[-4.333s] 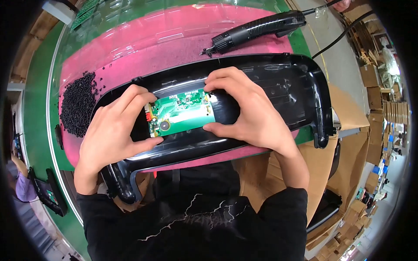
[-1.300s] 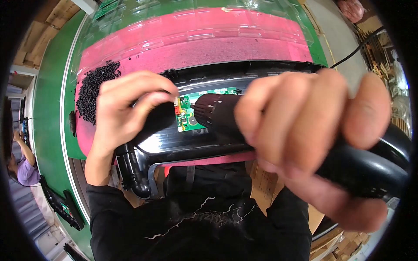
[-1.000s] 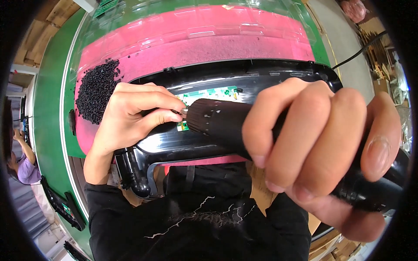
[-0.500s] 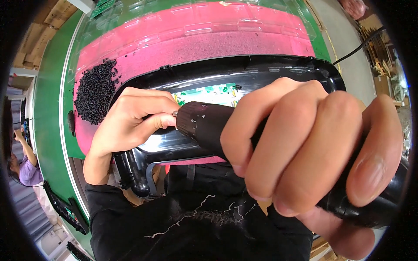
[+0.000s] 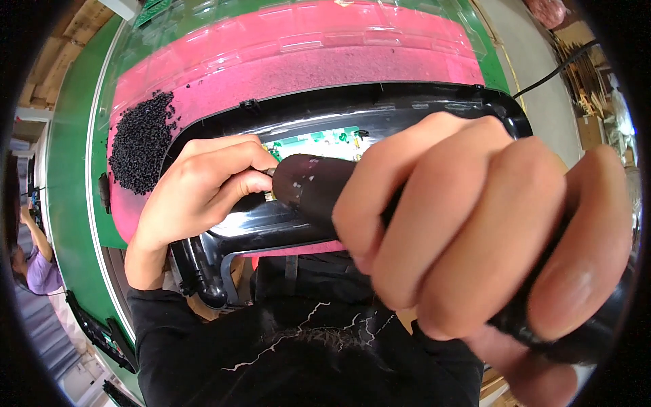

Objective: Installing electronic circuit boards into plastic housings and securing them with screws using an electric screwdriver.

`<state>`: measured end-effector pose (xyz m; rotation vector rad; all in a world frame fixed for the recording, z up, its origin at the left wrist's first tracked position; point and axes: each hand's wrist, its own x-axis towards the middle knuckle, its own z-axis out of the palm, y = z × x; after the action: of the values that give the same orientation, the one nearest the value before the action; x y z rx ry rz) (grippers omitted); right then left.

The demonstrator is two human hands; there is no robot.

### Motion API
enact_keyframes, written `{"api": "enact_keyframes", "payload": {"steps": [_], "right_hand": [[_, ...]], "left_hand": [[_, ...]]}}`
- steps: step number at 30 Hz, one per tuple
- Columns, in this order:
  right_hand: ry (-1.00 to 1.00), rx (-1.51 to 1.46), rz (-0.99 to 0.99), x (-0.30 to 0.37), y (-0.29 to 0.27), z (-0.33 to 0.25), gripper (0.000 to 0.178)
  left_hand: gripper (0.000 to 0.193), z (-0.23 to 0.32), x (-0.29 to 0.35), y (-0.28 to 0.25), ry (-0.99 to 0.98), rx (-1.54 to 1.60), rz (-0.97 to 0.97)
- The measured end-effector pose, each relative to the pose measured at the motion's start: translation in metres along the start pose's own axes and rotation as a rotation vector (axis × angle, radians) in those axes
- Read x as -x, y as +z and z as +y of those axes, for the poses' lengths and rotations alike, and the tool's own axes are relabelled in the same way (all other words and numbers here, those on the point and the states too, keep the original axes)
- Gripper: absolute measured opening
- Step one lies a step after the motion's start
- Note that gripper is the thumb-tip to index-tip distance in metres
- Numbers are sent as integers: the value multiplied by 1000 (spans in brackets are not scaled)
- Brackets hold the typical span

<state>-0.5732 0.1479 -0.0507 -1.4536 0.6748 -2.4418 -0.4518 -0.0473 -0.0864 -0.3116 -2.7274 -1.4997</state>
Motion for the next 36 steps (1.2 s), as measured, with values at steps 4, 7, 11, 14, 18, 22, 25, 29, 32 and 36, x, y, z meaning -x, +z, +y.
{"api": "enact_keyframes", "payload": {"steps": [4, 7, 11, 14, 18, 22, 25, 29, 32, 36], "right_hand": [[86, 184, 51, -3, -17, -14, 48], [314, 263, -18, -18, -27, -18, 57], [377, 284, 1, -19, -31, -7, 59], [428, 287, 15, -17, -32, -1, 62], [496, 287, 35, -15, -33, 3, 68], [498, 309, 15, -17, -31, 7, 68], [475, 283, 10, -17, -27, 11, 68], [470, 323, 1, -21, -15, 9, 67], [503, 485, 54, -29, 2, 1, 64], [462, 524, 170, -21, -11, 4, 61]], "left_hand": [[7, -8, -2, 3, 34, -11, 74], [9, -5, -5, 1, 64, -46, 105], [8, -13, -3, 5, 119, -101, 35], [8, -16, 2, 2, 61, -121, -1], [9, -14, 2, -1, -24, -67, -17], [9, -8, 4, -7, -108, -122, -72], [10, -13, 7, -6, -43, -147, -10], [12, -11, 10, -11, -46, -119, -14], [12, -10, 12, -12, -64, -124, -16], [12, -8, 12, -12, -60, -131, -9]]}}
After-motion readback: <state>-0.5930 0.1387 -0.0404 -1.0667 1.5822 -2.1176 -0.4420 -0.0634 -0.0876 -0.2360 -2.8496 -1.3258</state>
